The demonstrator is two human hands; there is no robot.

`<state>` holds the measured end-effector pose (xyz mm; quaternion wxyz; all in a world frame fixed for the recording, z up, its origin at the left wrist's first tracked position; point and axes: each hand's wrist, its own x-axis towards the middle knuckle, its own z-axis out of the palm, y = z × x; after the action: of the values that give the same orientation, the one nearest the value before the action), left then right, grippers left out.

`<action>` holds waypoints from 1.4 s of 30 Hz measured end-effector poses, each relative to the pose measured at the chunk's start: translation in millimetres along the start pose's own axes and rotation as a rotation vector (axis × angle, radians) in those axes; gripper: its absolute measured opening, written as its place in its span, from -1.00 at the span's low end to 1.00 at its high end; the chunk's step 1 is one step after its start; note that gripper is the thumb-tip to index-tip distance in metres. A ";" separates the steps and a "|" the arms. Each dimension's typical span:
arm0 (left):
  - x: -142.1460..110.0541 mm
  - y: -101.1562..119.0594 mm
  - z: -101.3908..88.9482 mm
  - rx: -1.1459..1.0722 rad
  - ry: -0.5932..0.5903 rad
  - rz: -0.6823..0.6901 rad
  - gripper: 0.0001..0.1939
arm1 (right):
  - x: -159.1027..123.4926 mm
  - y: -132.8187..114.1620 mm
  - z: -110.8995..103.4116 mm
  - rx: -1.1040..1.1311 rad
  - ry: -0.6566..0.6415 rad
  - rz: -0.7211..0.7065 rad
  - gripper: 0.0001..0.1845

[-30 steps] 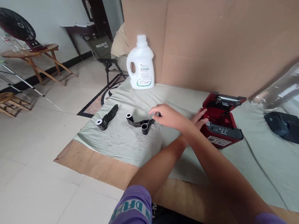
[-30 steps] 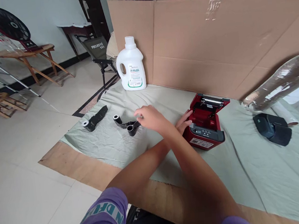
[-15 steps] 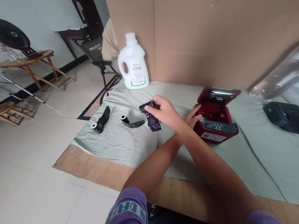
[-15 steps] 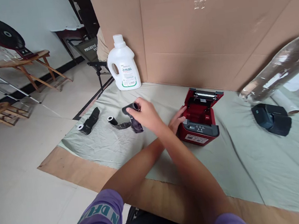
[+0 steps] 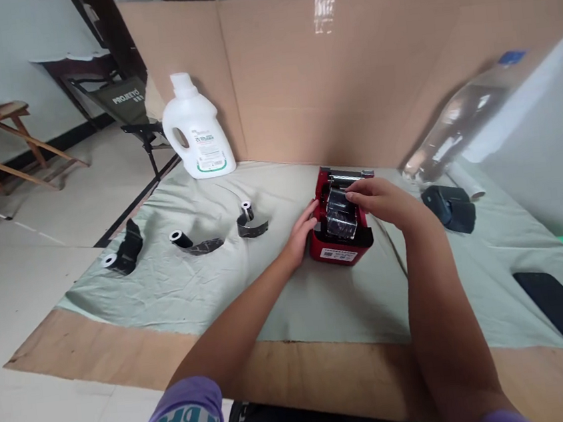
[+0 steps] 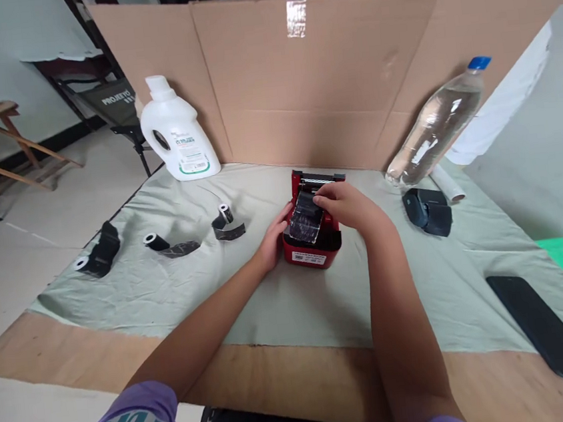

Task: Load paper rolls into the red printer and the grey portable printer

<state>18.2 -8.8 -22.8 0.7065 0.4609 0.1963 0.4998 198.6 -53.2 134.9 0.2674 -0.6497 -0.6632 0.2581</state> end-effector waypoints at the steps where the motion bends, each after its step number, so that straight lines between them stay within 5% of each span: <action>1: -0.3 -0.2 -1.6 0.029 -0.019 0.026 -0.46 | 0.8 5.5 -3.0 -0.079 -0.001 0.004 -0.82; 6: -0.4 -1.1 -5.9 0.095 -0.058 0.070 -0.45 | 8.6 14.4 7.0 -0.249 -0.096 0.133 -0.81; 11: -5.0 2.0 -3.9 0.197 -0.054 0.122 -0.46 | 14.4 12.1 27.5 -0.425 -0.054 0.125 -0.78; 19: -28.4 23.6 7.4 0.822 -0.048 0.481 -0.56 | 14.3 2.5 40.9 -0.612 -0.087 0.140 -0.75; 23: -29.5 25.8 10.5 0.936 -0.052 0.510 -0.62 | 1.0 1.1 15.0 -0.325 -0.136 0.041 -0.70; 27: -25.3 34.5 15.9 0.919 -0.104 0.500 -0.60 | -6.2 18.5 -12.6 -0.098 0.426 0.025 -0.56; 29: -21.7 43.8 20.7 0.922 -0.130 0.423 -0.45 | -0.4 32.0 -14.2 0.028 0.584 0.024 -0.47; 31: -17.9 54.5 25.7 0.970 -0.156 0.324 -0.38 | 9.4 43.8 -8.6 0.198 0.508 0.015 -0.41; 34: -14.5 67.3 31.1 1.111 -0.205 0.269 -0.57 | 21.4 52.8 5.6 0.393 0.414 0.036 -0.52; 40: -16.4 70.6 32.5 1.287 -0.191 0.459 -0.82 | -0.2 69.1 40.5 0.456 0.543 0.008 -0.72; 42: -16.6 68.4 31.3 1.246 -0.193 0.536 -0.83 | -14.7 83.8 55.0 0.428 0.517 -0.014 -0.58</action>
<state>-1.7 -32.6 47.8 0.1756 0.8567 0.2624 0.4078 221.5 -65.8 37.0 0.5589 -0.6180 -0.5088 0.2164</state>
